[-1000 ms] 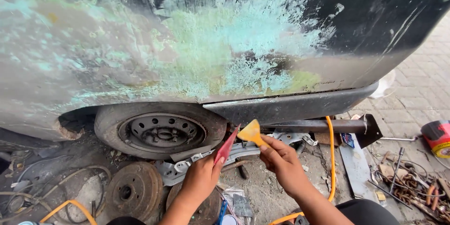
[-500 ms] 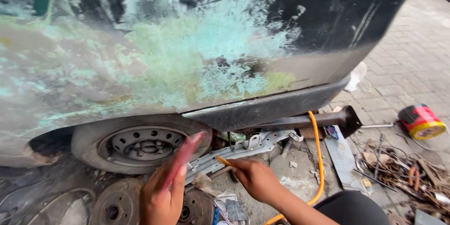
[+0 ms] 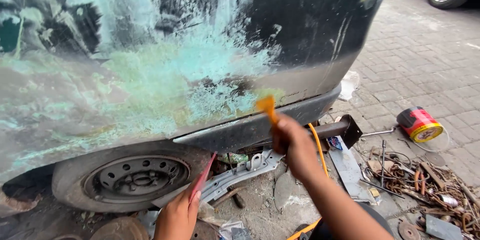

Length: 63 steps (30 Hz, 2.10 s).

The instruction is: The person scrapes a patch of light blue paint on the side of a dark-colored vehicle using a yellow plastic scraper. They hold a red sanding block in their left hand while working on the car's body panel near the rear wheel.

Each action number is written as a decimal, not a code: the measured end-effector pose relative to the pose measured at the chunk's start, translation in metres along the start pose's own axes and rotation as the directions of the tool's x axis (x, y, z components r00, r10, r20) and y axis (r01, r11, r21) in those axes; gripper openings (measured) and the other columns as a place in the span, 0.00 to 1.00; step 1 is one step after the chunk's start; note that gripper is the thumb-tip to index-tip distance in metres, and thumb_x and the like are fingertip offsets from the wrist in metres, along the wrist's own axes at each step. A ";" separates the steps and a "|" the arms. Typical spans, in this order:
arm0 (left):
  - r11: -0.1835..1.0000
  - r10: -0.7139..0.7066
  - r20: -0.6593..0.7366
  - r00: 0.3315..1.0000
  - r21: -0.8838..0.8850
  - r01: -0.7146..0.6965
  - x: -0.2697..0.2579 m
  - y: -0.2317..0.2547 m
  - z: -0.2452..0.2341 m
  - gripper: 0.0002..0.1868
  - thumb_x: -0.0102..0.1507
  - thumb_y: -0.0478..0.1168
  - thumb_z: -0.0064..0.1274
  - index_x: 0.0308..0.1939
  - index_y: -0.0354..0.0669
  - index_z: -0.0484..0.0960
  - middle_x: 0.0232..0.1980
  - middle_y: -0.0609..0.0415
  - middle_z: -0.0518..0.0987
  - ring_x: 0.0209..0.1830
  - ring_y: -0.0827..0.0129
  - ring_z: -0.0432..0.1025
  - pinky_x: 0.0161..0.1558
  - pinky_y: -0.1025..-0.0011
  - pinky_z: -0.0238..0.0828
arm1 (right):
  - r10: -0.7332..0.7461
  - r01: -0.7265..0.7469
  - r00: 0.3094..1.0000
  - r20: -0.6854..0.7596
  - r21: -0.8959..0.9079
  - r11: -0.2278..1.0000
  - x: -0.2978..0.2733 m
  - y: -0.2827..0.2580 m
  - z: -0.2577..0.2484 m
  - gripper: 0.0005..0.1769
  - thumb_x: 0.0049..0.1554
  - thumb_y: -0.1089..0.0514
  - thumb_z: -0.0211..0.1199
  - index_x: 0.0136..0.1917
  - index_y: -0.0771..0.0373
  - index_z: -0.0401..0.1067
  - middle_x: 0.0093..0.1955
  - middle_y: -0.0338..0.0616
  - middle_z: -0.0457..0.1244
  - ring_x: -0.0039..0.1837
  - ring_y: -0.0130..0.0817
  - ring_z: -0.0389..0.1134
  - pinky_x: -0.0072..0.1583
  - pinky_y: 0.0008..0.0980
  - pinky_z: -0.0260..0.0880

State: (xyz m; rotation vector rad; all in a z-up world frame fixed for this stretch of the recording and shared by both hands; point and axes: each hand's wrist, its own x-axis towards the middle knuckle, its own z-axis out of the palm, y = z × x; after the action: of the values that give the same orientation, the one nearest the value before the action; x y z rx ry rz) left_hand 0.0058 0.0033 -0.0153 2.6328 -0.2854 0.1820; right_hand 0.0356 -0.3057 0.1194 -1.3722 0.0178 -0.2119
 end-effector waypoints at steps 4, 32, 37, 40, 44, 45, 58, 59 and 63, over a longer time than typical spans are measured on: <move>0.989 -0.005 -0.147 0.989 -0.145 -0.017 -0.004 0.009 0.027 0.21 0.65 0.56 0.48 0.39 0.41 0.83 0.37 0.43 0.85 0.38 0.44 0.78 0.40 0.53 0.70 | -0.681 0.582 0.723 0.117 -0.635 0.508 0.062 -0.027 -0.029 0.23 0.69 0.62 0.49 0.77 0.61 0.61 0.50 0.44 0.61 0.48 0.31 0.59 0.51 0.29 0.61; 0.909 0.278 -0.428 0.860 -0.174 -0.380 -0.012 0.044 -0.029 0.23 0.62 0.35 0.52 0.61 0.52 0.73 0.49 0.52 0.83 0.38 0.58 0.80 0.35 0.62 0.77 | 0.387 -0.328 0.863 0.325 -0.221 0.918 -0.036 0.121 0.022 0.19 0.65 0.58 0.53 0.67 0.61 0.72 0.31 0.34 0.53 0.31 0.23 0.49 0.34 0.22 0.45; 0.922 0.368 -0.321 0.873 0.007 -0.386 -0.014 0.030 -0.011 0.47 0.53 0.28 0.63 0.74 0.66 0.65 0.65 0.56 0.80 0.55 0.57 0.79 0.39 0.56 0.83 | 0.353 -0.318 0.867 0.353 -0.154 0.936 -0.048 0.112 0.052 0.12 0.64 0.60 0.56 0.55 0.62 0.79 0.28 0.31 0.52 0.31 0.21 0.43 0.34 0.24 0.38; 0.927 0.375 -0.287 0.882 0.086 -0.366 -0.010 0.018 -0.006 0.45 0.57 0.32 0.63 0.76 0.62 0.62 0.64 0.49 0.78 0.53 0.53 0.78 0.38 0.56 0.81 | 0.349 -0.312 0.876 0.334 -0.161 0.936 -0.047 0.101 0.053 0.14 0.63 0.60 0.54 0.54 0.64 0.81 0.26 0.31 0.49 0.29 0.22 0.43 0.33 0.25 0.39; 0.956 0.280 -0.191 0.941 -0.031 -0.291 -0.007 0.008 -0.014 0.38 0.64 0.34 0.51 0.78 0.54 0.57 0.61 0.49 0.82 0.41 0.56 0.82 0.35 0.59 0.84 | 0.273 -0.293 0.926 0.260 0.041 0.955 -0.049 0.082 0.050 0.21 0.61 0.63 0.55 0.64 0.70 0.76 0.26 0.32 0.49 0.28 0.24 0.45 0.32 0.24 0.41; 0.967 0.233 -0.146 0.961 -0.067 -0.245 -0.005 0.006 -0.017 0.32 0.69 0.38 0.47 0.77 0.53 0.58 0.60 0.50 0.82 0.32 0.59 0.82 0.30 0.62 0.85 | 0.223 -0.252 0.949 0.224 0.106 0.962 -0.048 0.073 0.052 0.24 0.61 0.63 0.53 0.68 0.70 0.73 0.25 0.30 0.46 0.28 0.24 0.43 0.32 0.25 0.40; 0.837 -0.239 0.071 0.968 -0.490 0.243 -0.009 0.009 -0.033 0.28 0.70 0.62 0.34 0.29 0.49 0.76 0.19 0.64 0.65 0.15 0.77 0.56 0.19 0.76 0.49 | -0.209 0.587 0.802 0.559 -0.801 0.113 -0.060 0.151 0.054 0.29 0.63 0.47 0.56 0.77 0.43 0.60 0.41 0.40 0.54 0.27 0.43 0.60 0.25 0.45 0.57; 0.863 -0.150 -0.130 0.980 -0.501 0.065 -0.009 0.008 -0.039 0.26 0.70 0.58 0.38 0.34 0.42 0.80 0.28 0.57 0.76 0.25 0.68 0.69 0.28 0.70 0.62 | -0.127 0.537 0.843 0.522 -0.822 0.190 -0.059 0.152 0.052 0.28 0.64 0.48 0.54 0.76 0.42 0.62 0.41 0.39 0.56 0.28 0.44 0.62 0.26 0.46 0.59; 0.907 0.026 -0.292 0.956 -0.396 -0.146 -0.006 0.005 -0.035 0.26 0.71 0.54 0.36 0.28 0.43 0.78 0.21 0.57 0.77 0.19 0.67 0.72 0.20 0.71 0.64 | 0.383 -0.136 0.909 0.163 -0.753 0.644 -0.048 0.133 0.058 0.30 0.63 0.43 0.50 0.73 0.57 0.69 0.39 0.39 0.71 0.40 0.31 0.67 0.46 0.31 0.64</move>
State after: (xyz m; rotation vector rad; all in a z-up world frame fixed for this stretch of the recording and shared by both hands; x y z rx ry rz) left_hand -0.0041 0.0170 0.0163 2.1402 -0.3058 0.4673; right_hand 0.0147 -0.2180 -0.0035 -2.1826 0.0451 0.3125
